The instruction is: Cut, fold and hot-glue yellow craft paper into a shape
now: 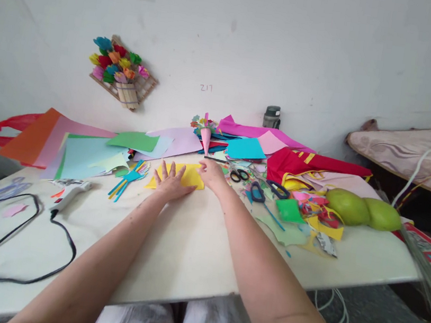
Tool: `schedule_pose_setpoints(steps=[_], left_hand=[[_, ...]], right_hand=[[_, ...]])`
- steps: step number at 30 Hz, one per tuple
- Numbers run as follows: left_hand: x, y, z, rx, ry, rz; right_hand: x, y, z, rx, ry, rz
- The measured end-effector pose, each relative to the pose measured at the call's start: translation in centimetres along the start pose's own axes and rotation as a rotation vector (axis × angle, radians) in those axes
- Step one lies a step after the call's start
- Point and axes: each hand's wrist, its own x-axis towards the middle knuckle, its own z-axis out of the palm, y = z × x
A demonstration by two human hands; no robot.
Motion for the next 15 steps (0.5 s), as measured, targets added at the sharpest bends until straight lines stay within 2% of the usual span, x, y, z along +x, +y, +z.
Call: schedule_pose_setpoints(steps=[3, 7, 11, 15], left_hand=[[-0.1, -0.2, -0.2, -0.015, 0.015, -0.001], [-0.3, -2.4, -1.7, -0.072, -0.040, 0.066], [-1.1, -5.6, -3.5, -0.154, -0.041, 0.105], [-1.9, -6.8, -3.7, -0.226, -0.072, 0.144]], right_hand=[[-0.2, -0.7, 1.7, 0.134, -0.118, 0.070], [-0.3, -0.4, 3.2, 0.103, -0.133, 0.070], [-0.4, -0.1, 3.2, 0.085, -0.161, 0.009], [-0.7, -0.5, 2.8, 0.040, -0.184, -0.056]])
